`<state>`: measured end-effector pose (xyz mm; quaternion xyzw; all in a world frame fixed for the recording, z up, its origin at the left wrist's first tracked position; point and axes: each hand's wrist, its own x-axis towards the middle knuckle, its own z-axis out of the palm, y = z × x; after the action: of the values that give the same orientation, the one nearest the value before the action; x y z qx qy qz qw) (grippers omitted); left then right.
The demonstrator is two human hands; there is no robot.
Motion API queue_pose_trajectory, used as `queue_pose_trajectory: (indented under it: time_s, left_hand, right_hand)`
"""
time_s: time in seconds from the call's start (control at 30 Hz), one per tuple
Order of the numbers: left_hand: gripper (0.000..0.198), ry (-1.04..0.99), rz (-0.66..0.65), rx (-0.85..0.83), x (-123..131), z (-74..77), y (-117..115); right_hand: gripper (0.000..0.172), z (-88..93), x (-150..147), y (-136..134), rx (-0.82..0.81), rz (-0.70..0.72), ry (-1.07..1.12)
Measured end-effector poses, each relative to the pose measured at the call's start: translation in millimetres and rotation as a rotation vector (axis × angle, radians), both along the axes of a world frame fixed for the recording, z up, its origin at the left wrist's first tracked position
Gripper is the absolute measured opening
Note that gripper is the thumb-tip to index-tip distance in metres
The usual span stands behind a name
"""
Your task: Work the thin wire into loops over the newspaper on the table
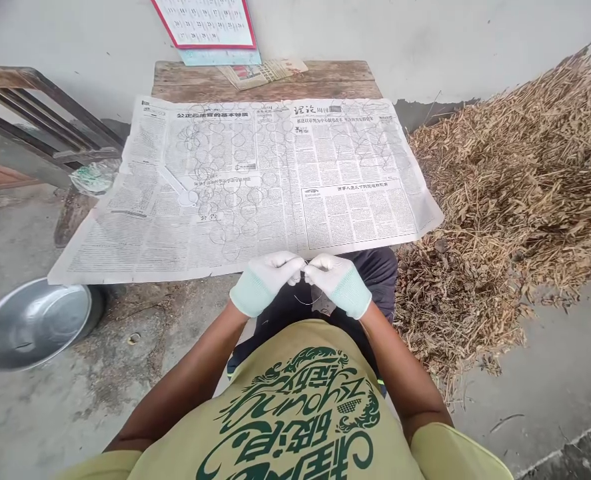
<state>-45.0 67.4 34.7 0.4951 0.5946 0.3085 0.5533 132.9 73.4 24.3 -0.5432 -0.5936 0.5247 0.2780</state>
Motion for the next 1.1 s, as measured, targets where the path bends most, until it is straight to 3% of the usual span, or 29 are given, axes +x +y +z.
queue_pose_trajectory:
  time_s: [0.17,0.33,0.73,0.83,1.0,1.1]
  left_hand:
    - [0.023,-0.288,-0.035,-0.042,-12.7,-28.5,-4.0]
    - [0.045,-0.677,-0.153,-0.095,-17.3,-54.6,-3.7]
    - [0.049,-0.795,-0.2,-0.235,-15.2,-47.3,-6.0]
    - [0.045,-0.836,-0.18,-0.27,-17.0,-47.2,-6.9]
    - [0.039,-0.855,-0.199,-0.319,-19.2,-50.2,-9.5]
    - [0.04,-0.893,-0.211,-0.361,-17.2,-51.3,-11.4]
  right_hand:
    - [0.019,0.1,5.9,-3.2,0.057,-0.054,0.001]
    - [0.023,0.3,11.3,-5.0,0.149,-0.053,-0.013]
    - [0.015,-11.2,7.0,-5.1,0.116,0.093,-0.13]
    - [0.018,-12.6,9.2,-5.1,0.243,0.159,-0.211]
    - [0.027,-14.4,18.2,2.8,0.6,0.28,-0.408]
    - [0.026,-9.1,21.6,8.2,0.686,0.356,-0.447]
